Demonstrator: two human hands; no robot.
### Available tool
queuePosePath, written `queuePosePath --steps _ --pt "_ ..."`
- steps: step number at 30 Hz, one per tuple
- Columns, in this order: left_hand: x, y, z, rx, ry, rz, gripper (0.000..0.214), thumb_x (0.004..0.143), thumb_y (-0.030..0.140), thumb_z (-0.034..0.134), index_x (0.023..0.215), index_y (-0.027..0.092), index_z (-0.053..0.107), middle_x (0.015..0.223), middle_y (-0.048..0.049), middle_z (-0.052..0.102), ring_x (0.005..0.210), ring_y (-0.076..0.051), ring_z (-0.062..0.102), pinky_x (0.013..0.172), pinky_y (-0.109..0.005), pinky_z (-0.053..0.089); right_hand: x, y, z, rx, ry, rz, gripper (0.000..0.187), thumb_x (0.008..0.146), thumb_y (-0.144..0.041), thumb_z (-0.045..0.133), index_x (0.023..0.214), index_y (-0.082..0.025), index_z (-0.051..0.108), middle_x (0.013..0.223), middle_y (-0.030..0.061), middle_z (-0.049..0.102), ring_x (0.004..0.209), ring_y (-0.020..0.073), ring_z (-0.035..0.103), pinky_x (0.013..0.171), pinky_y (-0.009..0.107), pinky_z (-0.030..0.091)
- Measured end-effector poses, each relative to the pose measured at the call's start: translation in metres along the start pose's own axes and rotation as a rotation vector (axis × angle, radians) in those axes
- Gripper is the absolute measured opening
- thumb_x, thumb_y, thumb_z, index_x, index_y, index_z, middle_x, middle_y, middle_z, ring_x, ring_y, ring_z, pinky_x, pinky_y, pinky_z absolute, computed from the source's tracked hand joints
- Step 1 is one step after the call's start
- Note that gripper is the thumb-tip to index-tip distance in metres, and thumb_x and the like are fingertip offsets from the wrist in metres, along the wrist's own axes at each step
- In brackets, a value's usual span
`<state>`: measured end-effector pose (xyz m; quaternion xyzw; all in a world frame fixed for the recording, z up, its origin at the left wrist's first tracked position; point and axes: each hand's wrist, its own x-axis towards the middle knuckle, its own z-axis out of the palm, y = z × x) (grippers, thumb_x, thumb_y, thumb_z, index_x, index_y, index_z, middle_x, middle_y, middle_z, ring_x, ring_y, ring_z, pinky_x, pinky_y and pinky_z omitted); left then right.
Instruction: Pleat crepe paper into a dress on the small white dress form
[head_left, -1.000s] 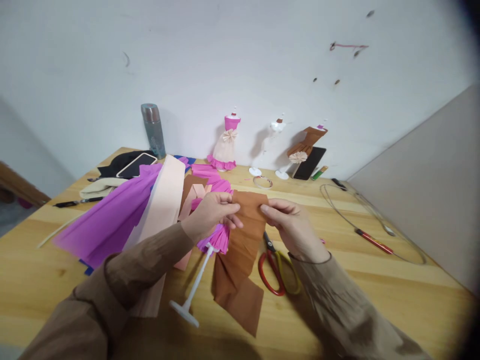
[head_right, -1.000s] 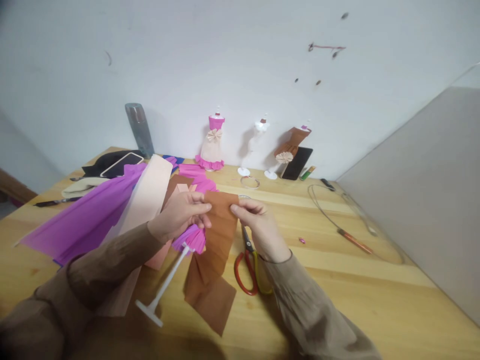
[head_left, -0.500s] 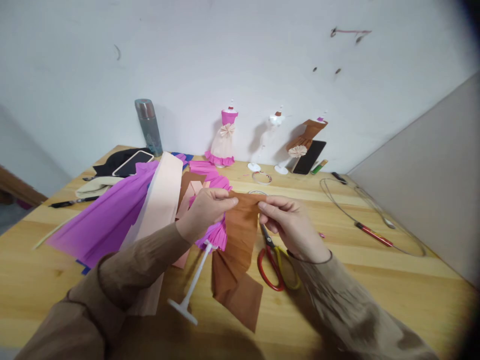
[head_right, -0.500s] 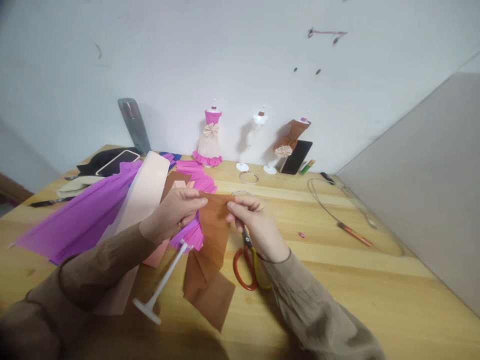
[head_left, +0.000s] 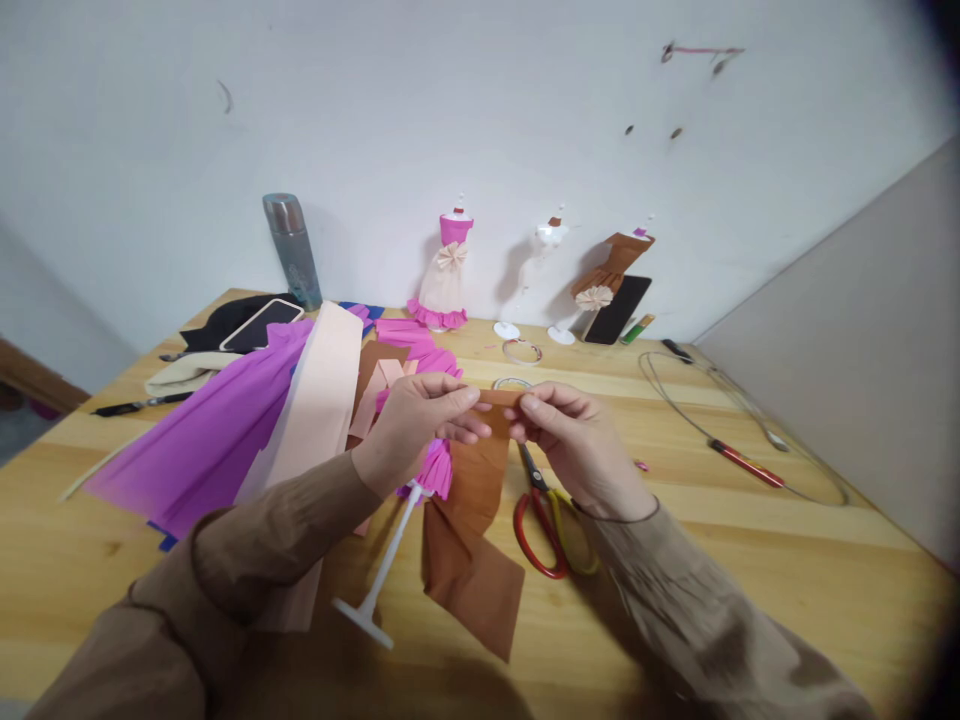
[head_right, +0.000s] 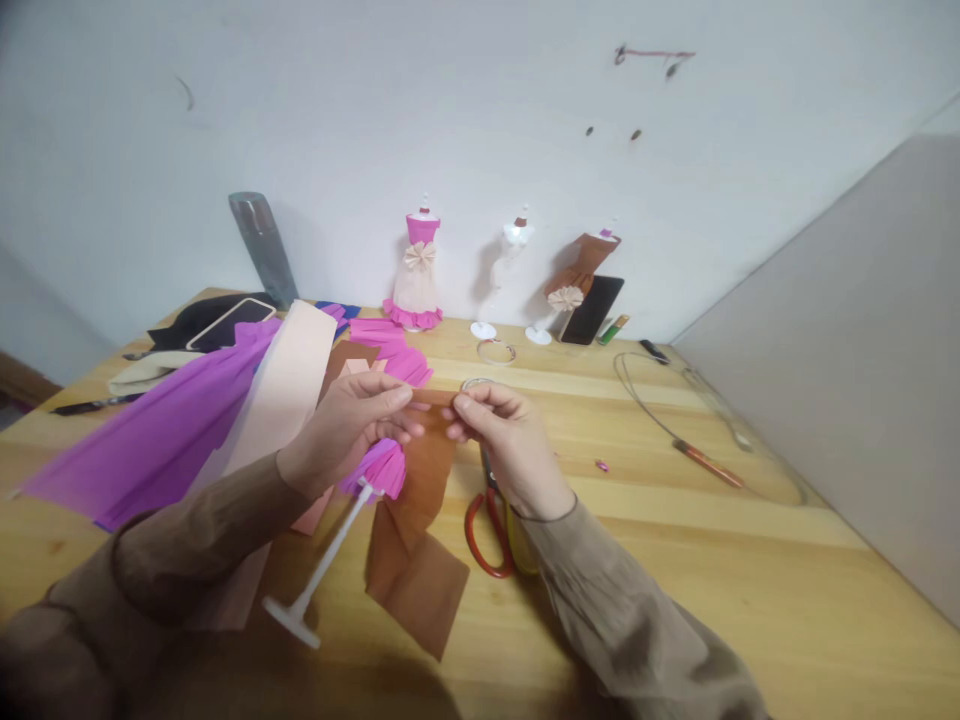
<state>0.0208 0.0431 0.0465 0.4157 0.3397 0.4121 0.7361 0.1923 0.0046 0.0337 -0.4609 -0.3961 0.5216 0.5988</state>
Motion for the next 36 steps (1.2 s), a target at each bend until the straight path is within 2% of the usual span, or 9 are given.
queuePosePath --steps 6,11,17,26,36 --pt "0.000 -0.004 0.003 0.000 0.062 0.051 0.013 0.074 0.008 0.071 0.068 0.012 0.060 0.053 -0.0024 0.068 0.051 -0.011 0.067 0.050 -0.017 0.051 -0.001 0.002 0.003 -0.029 0.037 -0.075 0.031 0.056 -0.039 0.092 0.063 -0.019 0.070 0.062 0.0004 0.069 0.052 0.0099 0.060 0.053 0.023 0.046" --pt "0.000 -0.006 0.004 0.013 0.112 0.108 0.014 0.068 0.007 0.072 0.063 0.012 0.060 0.054 -0.0010 0.068 0.055 -0.011 0.069 0.054 -0.017 0.052 0.001 0.004 0.002 -0.022 0.046 -0.110 0.029 0.056 -0.035 0.092 0.062 -0.018 0.069 0.057 -0.0009 0.066 0.053 0.0096 0.059 0.054 0.022 0.045" --pt "0.000 -0.006 0.002 0.078 0.108 0.136 0.014 0.064 0.011 0.073 0.061 0.014 0.060 0.055 -0.0004 0.068 0.053 -0.011 0.067 0.056 -0.020 0.053 0.002 0.007 0.001 -0.034 0.050 -0.126 0.025 0.058 -0.031 0.090 0.061 -0.018 0.070 0.056 0.0004 0.068 0.054 0.0105 0.060 0.056 0.023 0.047" --pt "0.004 -0.010 0.000 0.097 0.099 0.179 0.014 0.062 0.011 0.073 0.059 0.013 0.060 0.054 -0.0021 0.069 0.054 -0.012 0.068 0.055 -0.020 0.053 0.002 0.007 0.000 0.000 0.038 -0.114 0.024 0.055 -0.027 0.090 0.060 -0.018 0.069 0.059 0.0001 0.068 0.056 0.0114 0.064 0.059 0.024 0.050" --pt "0.004 -0.010 0.000 0.152 0.116 0.188 0.013 0.066 0.012 0.071 0.064 0.014 0.059 0.053 0.0001 0.067 0.047 -0.010 0.063 0.048 -0.018 0.049 0.002 0.012 0.001 -0.069 0.111 -0.202 0.024 0.059 -0.026 0.088 0.065 -0.019 0.066 0.059 -0.0012 0.067 0.054 0.0119 0.064 0.057 0.025 0.052"
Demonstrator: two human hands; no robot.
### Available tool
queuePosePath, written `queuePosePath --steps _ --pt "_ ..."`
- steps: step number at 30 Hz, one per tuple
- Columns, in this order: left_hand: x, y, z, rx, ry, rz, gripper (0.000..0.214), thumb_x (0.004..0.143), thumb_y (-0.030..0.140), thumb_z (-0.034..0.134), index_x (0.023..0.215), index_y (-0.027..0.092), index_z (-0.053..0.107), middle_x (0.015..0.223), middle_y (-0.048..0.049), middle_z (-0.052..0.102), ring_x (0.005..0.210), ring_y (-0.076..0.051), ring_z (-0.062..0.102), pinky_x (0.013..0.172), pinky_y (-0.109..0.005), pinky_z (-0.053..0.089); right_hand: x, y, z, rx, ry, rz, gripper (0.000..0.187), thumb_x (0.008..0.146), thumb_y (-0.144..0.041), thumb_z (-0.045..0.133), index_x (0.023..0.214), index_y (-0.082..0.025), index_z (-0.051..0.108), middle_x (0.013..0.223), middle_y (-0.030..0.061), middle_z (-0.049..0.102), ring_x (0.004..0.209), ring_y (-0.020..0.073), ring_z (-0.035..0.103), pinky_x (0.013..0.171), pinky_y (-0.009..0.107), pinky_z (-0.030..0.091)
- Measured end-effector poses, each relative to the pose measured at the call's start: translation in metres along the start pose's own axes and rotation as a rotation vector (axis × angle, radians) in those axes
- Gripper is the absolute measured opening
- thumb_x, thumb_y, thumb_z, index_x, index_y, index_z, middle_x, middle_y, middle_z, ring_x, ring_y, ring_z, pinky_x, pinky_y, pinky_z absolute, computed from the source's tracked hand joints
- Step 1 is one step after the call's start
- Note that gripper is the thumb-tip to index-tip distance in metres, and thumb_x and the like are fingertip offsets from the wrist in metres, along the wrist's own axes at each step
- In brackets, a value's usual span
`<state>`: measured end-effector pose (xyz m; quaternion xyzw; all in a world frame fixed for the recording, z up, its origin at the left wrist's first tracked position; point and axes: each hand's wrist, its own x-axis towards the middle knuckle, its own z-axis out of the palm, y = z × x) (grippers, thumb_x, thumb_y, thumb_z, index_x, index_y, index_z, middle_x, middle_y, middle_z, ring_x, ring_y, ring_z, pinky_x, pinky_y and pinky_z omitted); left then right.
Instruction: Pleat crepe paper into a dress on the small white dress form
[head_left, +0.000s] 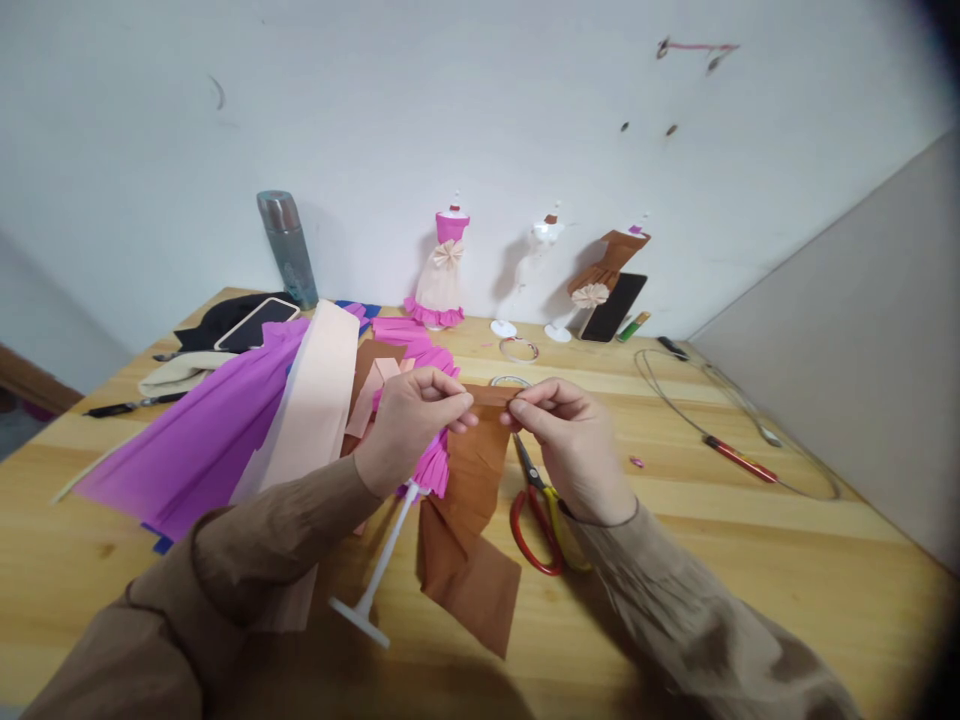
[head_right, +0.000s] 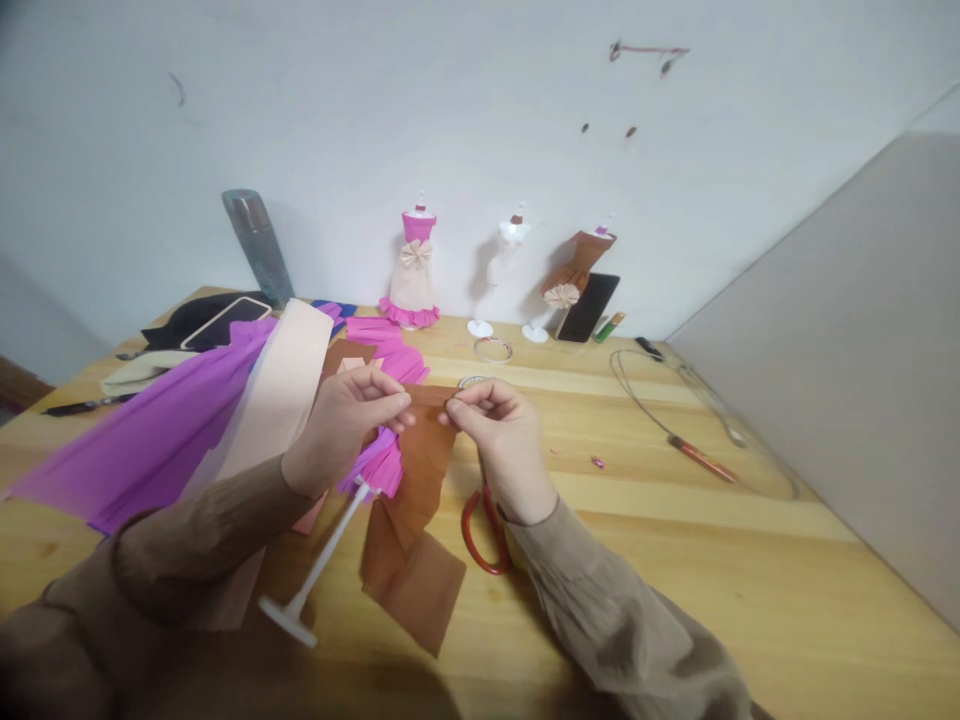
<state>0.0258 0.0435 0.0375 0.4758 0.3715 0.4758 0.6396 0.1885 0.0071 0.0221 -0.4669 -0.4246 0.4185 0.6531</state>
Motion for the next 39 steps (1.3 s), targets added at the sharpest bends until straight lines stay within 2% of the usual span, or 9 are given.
queuePosePath --steps 4,8,13,18,25,39 --pt "0.0027 -0.0023 -0.0012 -0.002 0.001 0.041 0.013 0.064 0.011 0.073 0.069 0.014 0.061 0.053 0.0016 0.067 0.050 -0.011 0.065 0.049 -0.018 0.050 0.0005 0.0035 -0.0001 0.044 0.015 -0.029 0.027 0.059 -0.026 0.089 0.068 -0.019 0.065 0.064 -0.0029 0.066 0.056 0.0117 0.066 0.057 0.025 0.053" --pt "0.0056 -0.0046 -0.0034 0.024 -0.028 0.091 0.012 0.066 0.012 0.073 0.077 0.013 0.070 0.056 0.0007 0.069 0.054 -0.010 0.067 0.054 -0.019 0.053 0.0011 0.0060 -0.0012 0.039 -0.006 -0.024 0.024 0.060 -0.026 0.088 0.073 -0.020 0.069 0.063 -0.0022 0.067 0.059 0.0121 0.067 0.059 0.024 0.053" --pt "0.0079 -0.0082 -0.0056 0.057 -0.004 0.147 0.014 0.065 0.012 0.073 0.079 0.014 0.072 0.060 0.0015 0.070 0.055 -0.011 0.067 0.057 -0.021 0.055 0.0017 0.0062 -0.0014 0.021 -0.027 -0.043 0.025 0.061 -0.025 0.088 0.081 -0.022 0.073 0.067 -0.0020 0.070 0.061 0.0132 0.068 0.063 0.027 0.056" --pt "0.0077 -0.0102 -0.0077 0.086 -0.040 0.180 0.014 0.066 0.014 0.074 0.080 0.014 0.072 0.060 0.0008 0.070 0.058 -0.013 0.069 0.059 -0.023 0.056 0.0020 0.0061 -0.0019 0.013 -0.025 -0.051 0.022 0.059 -0.027 0.089 0.074 -0.022 0.074 0.069 -0.0012 0.070 0.063 0.0132 0.068 0.065 0.028 0.057" --pt "0.0062 -0.0070 -0.0065 0.065 -0.059 0.183 0.007 0.065 0.015 0.074 0.070 0.016 0.069 0.059 0.0006 0.070 0.057 -0.012 0.067 0.062 -0.024 0.056 0.0032 0.0043 -0.0047 0.009 -0.046 -0.007 0.022 0.060 -0.030 0.088 0.071 -0.021 0.071 0.070 -0.0006 0.069 0.065 0.0143 0.067 0.070 0.031 0.057" --pt "0.0085 -0.0077 -0.0069 -0.019 -0.085 0.115 0.017 0.060 0.014 0.078 0.069 0.014 0.064 0.061 0.0003 0.071 0.061 -0.012 0.069 0.068 -0.024 0.055 0.0041 0.0031 -0.0058 0.021 -0.057 0.013 0.022 0.060 -0.030 0.089 0.069 -0.020 0.071 0.068 -0.0007 0.069 0.063 0.0128 0.065 0.068 0.029 0.053"
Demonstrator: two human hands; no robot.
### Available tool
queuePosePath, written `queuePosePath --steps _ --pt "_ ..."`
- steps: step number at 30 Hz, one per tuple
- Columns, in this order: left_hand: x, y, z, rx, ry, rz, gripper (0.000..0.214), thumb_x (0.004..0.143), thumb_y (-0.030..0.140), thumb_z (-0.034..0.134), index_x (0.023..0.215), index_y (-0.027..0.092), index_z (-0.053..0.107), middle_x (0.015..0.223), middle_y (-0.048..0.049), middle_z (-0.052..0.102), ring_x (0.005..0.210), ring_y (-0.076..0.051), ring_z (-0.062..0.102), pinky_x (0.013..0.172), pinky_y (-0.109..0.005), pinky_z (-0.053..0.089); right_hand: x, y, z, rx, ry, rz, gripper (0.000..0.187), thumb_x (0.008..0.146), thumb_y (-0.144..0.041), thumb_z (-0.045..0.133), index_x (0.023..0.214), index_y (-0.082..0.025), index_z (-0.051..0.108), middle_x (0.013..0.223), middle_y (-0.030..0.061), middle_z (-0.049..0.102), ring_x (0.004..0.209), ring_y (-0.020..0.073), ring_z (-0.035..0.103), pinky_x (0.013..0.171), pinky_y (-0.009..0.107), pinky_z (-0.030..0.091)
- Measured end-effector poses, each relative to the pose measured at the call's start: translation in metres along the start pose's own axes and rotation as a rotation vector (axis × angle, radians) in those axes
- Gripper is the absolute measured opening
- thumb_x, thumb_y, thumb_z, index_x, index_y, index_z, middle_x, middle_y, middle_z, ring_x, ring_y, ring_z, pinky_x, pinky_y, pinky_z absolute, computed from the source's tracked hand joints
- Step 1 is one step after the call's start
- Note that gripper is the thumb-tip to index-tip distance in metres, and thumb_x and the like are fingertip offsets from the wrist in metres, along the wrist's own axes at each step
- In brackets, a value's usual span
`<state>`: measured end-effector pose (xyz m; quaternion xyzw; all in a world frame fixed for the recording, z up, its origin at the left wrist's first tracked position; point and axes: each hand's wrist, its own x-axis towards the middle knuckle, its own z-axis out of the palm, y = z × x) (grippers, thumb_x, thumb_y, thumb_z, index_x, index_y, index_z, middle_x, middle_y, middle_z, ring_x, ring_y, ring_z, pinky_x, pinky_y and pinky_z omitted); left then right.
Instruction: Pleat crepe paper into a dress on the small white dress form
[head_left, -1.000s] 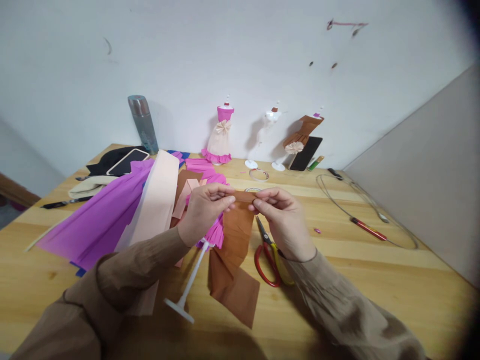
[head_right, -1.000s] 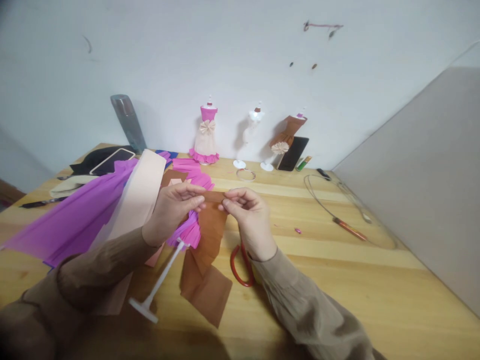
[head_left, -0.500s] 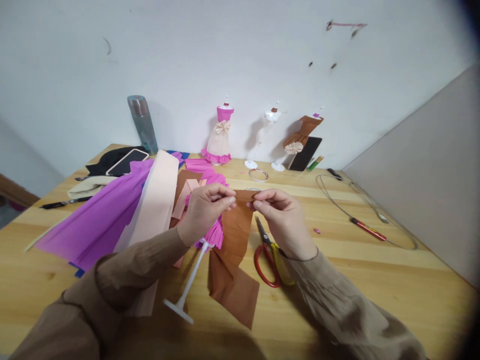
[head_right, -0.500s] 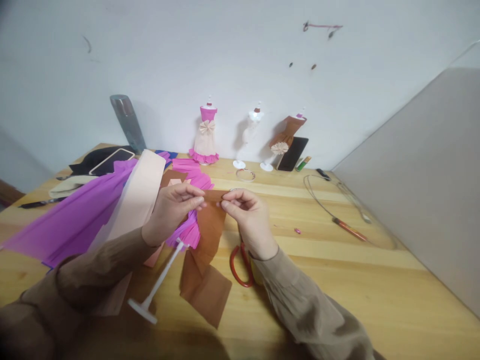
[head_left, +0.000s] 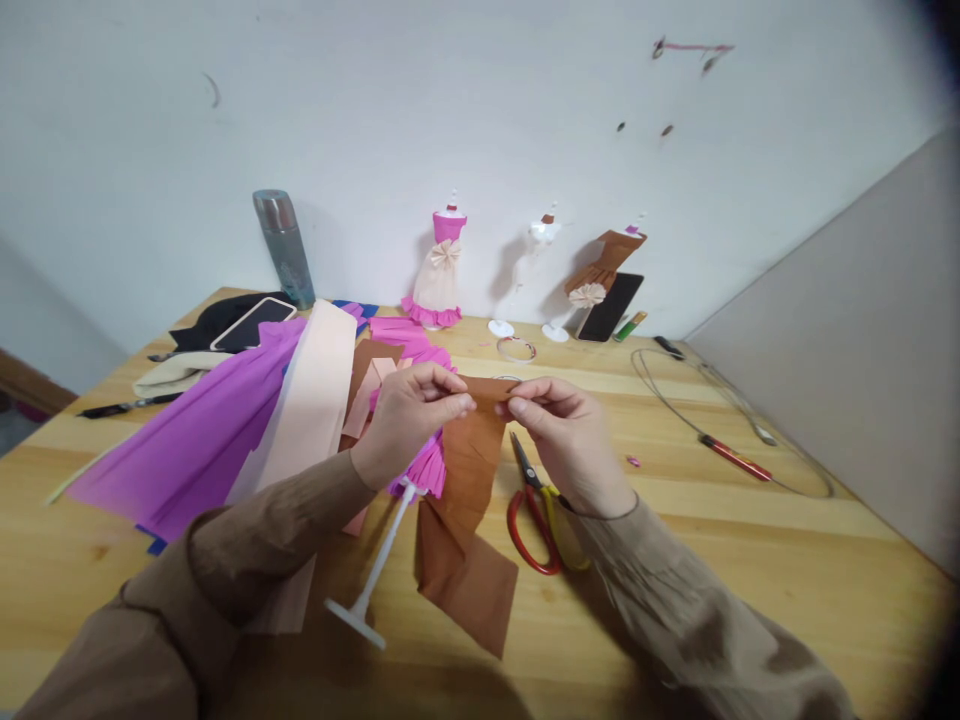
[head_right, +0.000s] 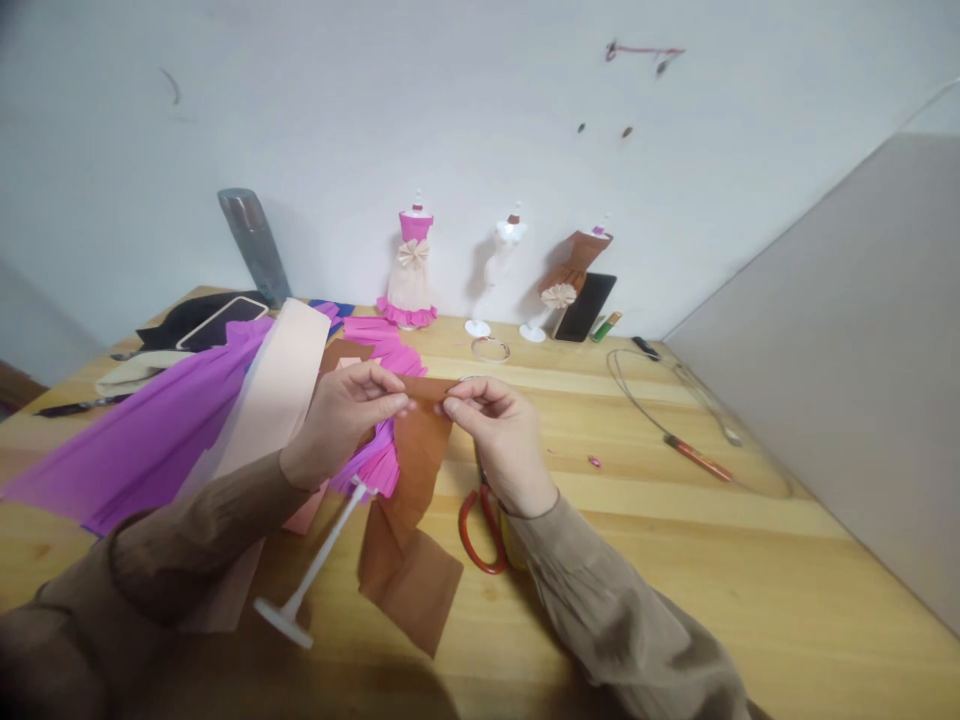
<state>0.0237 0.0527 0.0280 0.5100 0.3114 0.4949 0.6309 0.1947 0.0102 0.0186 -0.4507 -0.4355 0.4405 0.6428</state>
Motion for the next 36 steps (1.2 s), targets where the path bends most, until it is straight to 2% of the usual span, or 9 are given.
queuePosePath --steps 13,21,29,36 --pt "-0.0034 0.0040 0.0037 0.040 0.028 0.021 0.011 0.063 0.016 0.075 0.064 0.016 0.064 0.058 0.0002 0.070 0.057 -0.012 0.067 0.060 -0.023 0.053 -0.0020 -0.0029 0.0022 -0.020 -0.008 -0.016 0.024 0.060 -0.035 0.088 0.067 -0.020 0.071 0.066 0.0005 0.069 0.061 0.0144 0.065 0.066 0.030 0.055" --pt "-0.0059 0.0032 0.0062 0.048 0.052 -0.011 0.010 0.063 0.014 0.074 0.064 0.015 0.064 0.055 0.0009 0.068 0.054 -0.010 0.064 0.055 -0.020 0.049 -0.0023 -0.0020 0.0025 0.014 0.028 0.016 0.021 0.059 -0.027 0.088 0.066 -0.019 0.070 0.065 -0.0003 0.069 0.059 0.0130 0.066 0.064 0.028 0.054" --pt "-0.0057 -0.0017 0.0035 0.060 0.032 0.016 0.014 0.064 0.014 0.075 0.070 0.016 0.062 0.058 0.0023 0.067 0.056 -0.011 0.065 0.056 -0.021 0.051 -0.0028 -0.0003 0.0029 -0.055 0.044 -0.034 0.020 0.062 -0.027 0.085 0.068 -0.019 0.068 0.064 -0.0010 0.068 0.057 0.0126 0.065 0.062 0.028 0.056" --pt "-0.0039 -0.0045 0.0018 0.077 0.031 0.013 0.015 0.066 0.013 0.074 0.081 0.014 0.073 0.059 0.0007 0.069 0.056 -0.011 0.065 0.057 -0.023 0.053 -0.0047 0.0015 0.0049 -0.076 0.074 -0.113 0.019 0.064 -0.023 0.085 0.074 -0.022 0.069 0.067 -0.0023 0.069 0.060 0.0132 0.067 0.065 0.029 0.057"
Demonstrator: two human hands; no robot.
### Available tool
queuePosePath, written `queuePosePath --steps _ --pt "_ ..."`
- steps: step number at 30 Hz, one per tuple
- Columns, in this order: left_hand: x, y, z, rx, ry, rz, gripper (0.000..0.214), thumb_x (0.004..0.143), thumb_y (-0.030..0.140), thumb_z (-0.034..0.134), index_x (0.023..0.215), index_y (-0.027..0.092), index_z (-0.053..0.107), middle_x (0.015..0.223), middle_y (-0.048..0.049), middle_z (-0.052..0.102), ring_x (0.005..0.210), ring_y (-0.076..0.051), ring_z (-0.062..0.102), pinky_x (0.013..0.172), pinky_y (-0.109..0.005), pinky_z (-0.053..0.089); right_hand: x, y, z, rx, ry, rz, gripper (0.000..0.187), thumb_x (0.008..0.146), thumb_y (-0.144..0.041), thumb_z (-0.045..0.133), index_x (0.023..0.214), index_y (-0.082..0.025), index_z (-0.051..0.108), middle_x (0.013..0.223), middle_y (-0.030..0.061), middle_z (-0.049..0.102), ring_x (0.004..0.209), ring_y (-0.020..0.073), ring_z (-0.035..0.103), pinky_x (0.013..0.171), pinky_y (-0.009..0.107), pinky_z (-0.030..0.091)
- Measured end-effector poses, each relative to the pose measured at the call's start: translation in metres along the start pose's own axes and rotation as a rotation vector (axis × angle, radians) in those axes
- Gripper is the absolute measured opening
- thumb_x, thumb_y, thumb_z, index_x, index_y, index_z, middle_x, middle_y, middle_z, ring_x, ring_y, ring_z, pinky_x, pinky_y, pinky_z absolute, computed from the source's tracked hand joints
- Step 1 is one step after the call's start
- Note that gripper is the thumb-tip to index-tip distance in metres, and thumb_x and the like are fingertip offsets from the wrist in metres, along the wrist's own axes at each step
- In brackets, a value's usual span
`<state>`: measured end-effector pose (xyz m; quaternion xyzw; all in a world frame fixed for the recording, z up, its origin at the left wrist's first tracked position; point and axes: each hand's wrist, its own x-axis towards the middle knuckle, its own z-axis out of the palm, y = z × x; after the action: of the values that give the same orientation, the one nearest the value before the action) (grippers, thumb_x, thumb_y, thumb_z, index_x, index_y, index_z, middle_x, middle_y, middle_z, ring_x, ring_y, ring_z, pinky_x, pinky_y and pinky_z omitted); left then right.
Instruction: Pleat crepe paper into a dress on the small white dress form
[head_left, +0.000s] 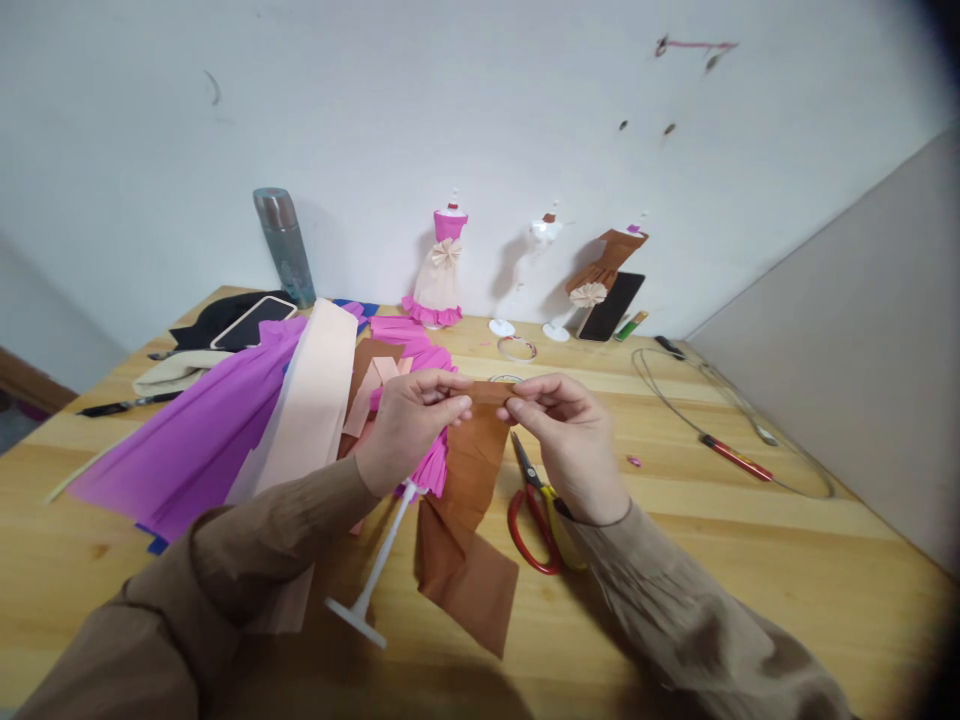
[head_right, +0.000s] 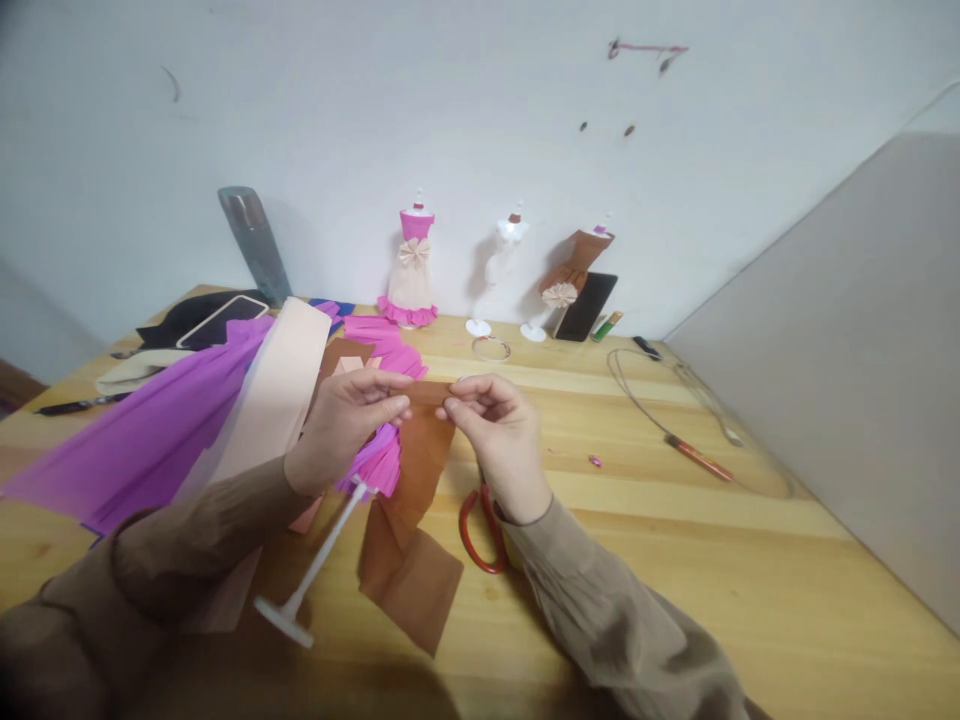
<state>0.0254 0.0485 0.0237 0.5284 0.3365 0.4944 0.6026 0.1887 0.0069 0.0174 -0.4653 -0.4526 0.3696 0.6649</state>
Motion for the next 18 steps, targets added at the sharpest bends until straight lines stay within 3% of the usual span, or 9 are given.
queuePosePath --steps 7,18 --pt "-0.0007 -0.0024 0.0002 0.057 0.057 0.060 0.017 0.068 0.012 0.072 0.085 0.016 0.076 0.059 0.0007 0.070 0.058 -0.012 0.067 0.059 -0.023 0.054 -0.0009 0.0045 -0.0008 -0.071 -0.005 -0.067 0.018 0.070 -0.023 0.081 0.087 -0.023 0.076 0.079 0.0008 0.075 0.067 0.0151 0.069 0.072 0.033 0.059" --pt "-0.0006 -0.0063 0.0011 0.063 0.087 0.044 0.009 0.072 0.013 0.070 0.080 0.014 0.074 0.058 0.0012 0.070 0.055 -0.011 0.068 0.054 -0.020 0.054 0.0002 0.0099 -0.0020 -0.180 -0.006 -0.158 0.009 0.076 -0.026 0.076 0.084 -0.021 0.075 0.077 0.0022 0.074 0.070 0.0169 0.069 0.074 0.035 0.058"
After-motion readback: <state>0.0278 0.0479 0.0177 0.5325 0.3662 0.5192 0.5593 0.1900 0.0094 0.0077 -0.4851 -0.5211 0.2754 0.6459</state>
